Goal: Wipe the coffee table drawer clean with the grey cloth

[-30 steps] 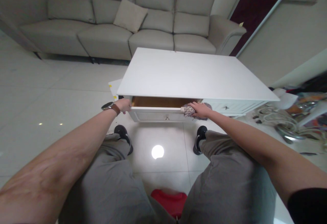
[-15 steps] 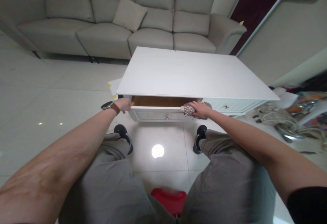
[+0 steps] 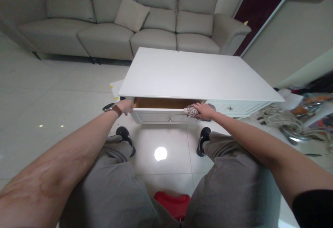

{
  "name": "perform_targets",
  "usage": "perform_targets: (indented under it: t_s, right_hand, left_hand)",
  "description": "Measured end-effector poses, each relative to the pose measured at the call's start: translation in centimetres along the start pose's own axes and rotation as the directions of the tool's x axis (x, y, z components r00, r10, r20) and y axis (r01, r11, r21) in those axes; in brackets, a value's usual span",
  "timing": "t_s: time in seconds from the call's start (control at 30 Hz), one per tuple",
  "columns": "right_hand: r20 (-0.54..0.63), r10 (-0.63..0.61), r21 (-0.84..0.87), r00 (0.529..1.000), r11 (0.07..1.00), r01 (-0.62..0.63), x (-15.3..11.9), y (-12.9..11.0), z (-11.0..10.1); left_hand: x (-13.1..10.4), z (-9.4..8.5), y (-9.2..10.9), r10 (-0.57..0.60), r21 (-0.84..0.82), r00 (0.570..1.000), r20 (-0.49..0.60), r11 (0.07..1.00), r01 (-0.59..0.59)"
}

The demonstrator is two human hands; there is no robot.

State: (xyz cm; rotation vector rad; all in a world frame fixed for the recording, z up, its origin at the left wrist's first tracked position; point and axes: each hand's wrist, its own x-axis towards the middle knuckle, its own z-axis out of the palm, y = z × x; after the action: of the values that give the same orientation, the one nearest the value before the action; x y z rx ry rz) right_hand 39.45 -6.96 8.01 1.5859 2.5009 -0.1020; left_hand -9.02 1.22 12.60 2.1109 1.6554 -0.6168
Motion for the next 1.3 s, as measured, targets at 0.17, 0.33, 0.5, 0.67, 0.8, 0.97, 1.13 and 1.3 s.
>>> perform_targets:
  t_s: [0.17,0.33,0.5,0.67,0.8,0.97,1.13,1.3]
  right_hand:
    - [0.007,-0.001,-0.004,1.0,1.0,0.001,0.01,-0.03,-0.03]
    - [0.013,0.0,-0.008,1.0,1.0,0.0,0.05,0.0,-0.04]
    - [0.007,0.0,-0.006,1.0,1.0,0.0,0.03,0.03,0.01]
    - [0.005,-0.002,-0.009,1.0,1.0,0.002,0.1,0.14,0.15]
    - [-0.001,-0.005,-0.009,1.0,1.0,0.005,0.19,0.31,0.36]
    - [-0.005,-0.009,-0.006,1.0,1.0,0.009,0.28,0.47,0.59]
    - [-0.002,-0.005,-0.015,1.0,1.0,0.005,0.23,0.32,0.5]
    - [0.0,-0.001,-0.008,1.0,1.0,0.001,0.05,0.06,0.14]
  left_hand:
    - [-0.32,-0.16,0.31,0.001,0.041,1.0,0.005,0.999,-0.002]
    - [-0.43,-0.19,0.35,0.003,0.028,1.0,0.008,1.0,-0.003]
    - [-0.24,-0.05,0.18,-0.004,0.004,1.0,0.001,1.0,0.004]
    - [-0.12,-0.03,0.0,0.006,0.003,1.0,0.004,1.0,-0.006]
    - [-0.03,-0.02,-0.13,0.016,0.012,1.0,0.007,1.0,-0.016]
    - [0.11,0.09,-0.18,0.014,0.025,1.0,0.01,1.0,-0.014]
    - [0.02,-0.03,-0.04,0.001,0.023,1.0,0.009,1.0,-0.002]
    - [-0.07,-0.07,0.08,-0.008,0.014,1.0,0.006,1.0,0.008]
